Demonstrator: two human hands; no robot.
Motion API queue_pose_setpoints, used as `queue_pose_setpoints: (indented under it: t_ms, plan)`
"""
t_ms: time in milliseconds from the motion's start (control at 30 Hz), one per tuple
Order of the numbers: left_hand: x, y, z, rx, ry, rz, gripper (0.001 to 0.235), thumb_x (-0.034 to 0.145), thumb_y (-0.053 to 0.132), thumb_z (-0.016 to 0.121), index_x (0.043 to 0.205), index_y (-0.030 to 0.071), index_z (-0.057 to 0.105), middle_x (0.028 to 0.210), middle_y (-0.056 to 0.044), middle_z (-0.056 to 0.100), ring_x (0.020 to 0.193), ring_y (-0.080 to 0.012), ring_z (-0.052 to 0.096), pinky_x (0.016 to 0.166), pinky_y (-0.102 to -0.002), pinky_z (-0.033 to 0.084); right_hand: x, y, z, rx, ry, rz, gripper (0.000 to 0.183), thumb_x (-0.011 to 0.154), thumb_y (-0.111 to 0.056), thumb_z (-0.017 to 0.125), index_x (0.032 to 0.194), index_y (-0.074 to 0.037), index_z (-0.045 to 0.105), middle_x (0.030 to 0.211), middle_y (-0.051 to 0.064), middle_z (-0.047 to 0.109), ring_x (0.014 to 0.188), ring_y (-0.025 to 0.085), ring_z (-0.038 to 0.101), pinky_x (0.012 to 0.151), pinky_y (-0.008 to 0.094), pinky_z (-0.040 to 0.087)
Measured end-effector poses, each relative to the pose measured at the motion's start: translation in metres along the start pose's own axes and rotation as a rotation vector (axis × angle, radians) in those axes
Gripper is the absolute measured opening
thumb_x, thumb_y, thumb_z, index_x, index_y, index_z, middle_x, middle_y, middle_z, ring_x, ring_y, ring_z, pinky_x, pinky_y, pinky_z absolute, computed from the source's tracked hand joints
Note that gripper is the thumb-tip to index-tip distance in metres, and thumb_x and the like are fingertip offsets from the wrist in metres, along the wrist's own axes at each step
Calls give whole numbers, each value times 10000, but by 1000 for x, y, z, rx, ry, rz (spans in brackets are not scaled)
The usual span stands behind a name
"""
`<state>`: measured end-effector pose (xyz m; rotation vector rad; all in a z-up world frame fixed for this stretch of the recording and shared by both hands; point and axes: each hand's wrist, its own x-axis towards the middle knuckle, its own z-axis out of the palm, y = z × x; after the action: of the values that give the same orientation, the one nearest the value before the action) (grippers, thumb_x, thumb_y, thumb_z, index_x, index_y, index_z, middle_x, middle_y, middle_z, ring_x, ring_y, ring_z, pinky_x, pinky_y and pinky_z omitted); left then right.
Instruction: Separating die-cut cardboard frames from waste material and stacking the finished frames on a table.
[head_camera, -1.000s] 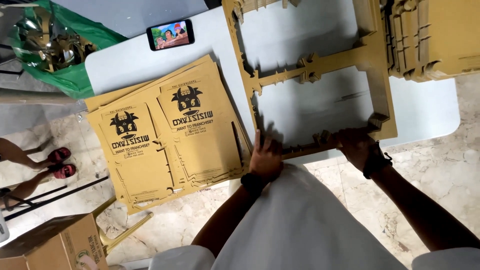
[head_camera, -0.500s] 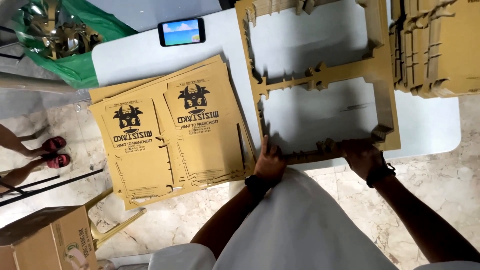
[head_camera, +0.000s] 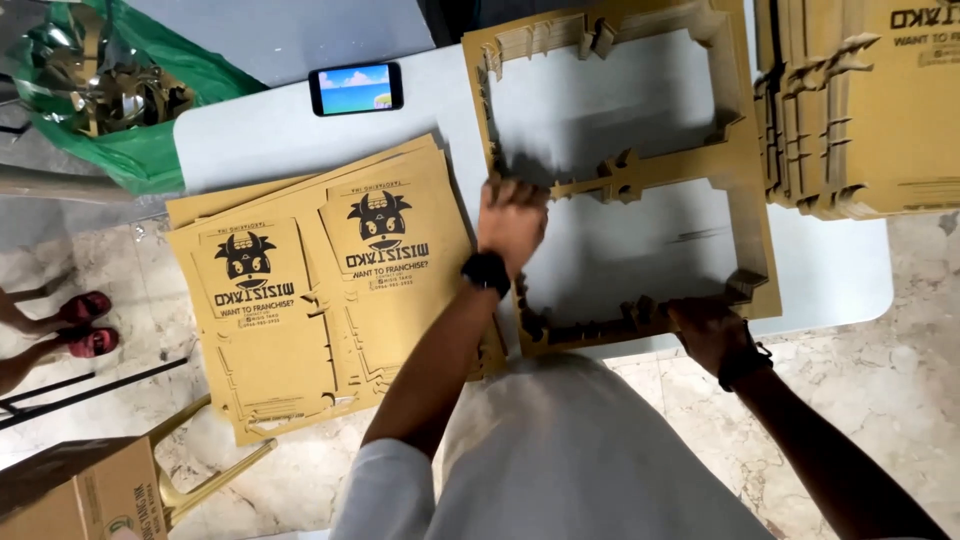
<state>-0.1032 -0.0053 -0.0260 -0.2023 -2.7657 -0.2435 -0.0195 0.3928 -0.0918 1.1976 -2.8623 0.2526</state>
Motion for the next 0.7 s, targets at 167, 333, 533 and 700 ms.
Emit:
queue_pose_setpoints:
  t_ms: [167, 333, 533, 700]
  plan:
    - [15, -22, 83, 82, -130, 122, 67, 742, 245, 743, 797, 207, 748, 750, -36, 705, 912, -271, 635, 947, -551, 395, 31, -24, -48, 1, 21, 4, 222, 722, -206, 817, 908, -203, 696, 646, 28, 631, 624, 250, 690, 591, 375, 579]
    - [26, -21, 68, 52, -209, 180, 72, 708, 266, 742, 743, 204, 746, 693, -36, 702, 888, -252, 650, 1006, -539, 352, 25, -21, -41, -32, 6, 37, 220, 732, -229, 827, 903, -180, 698, 683, 62, 654, 680, 272, 711, 612, 366, 592]
    - [36, -16, 36, 6, -214, 142, 93, 775, 238, 691, 720, 196, 753, 671, -60, 713, 892, -250, 682, 1066, -576, 302, 35, -14, -67, 132, -813, 296, 658, 890, -264, 720, 1465, -196, 408, 1343, 135, 577, 1270, 343, 558, 1118, 482, 457]
    - [36, -16, 32, -9, -229, 145, 66, 785, 220, 713, 753, 173, 746, 649, -56, 684, 852, -251, 665, 1075, -579, 315, 154, 59, -137, 559, -507, 465, 700, 776, -155, 764, 1454, -132, 593, 1410, 223, 635, 1332, 481, 536, 1127, 542, 452]
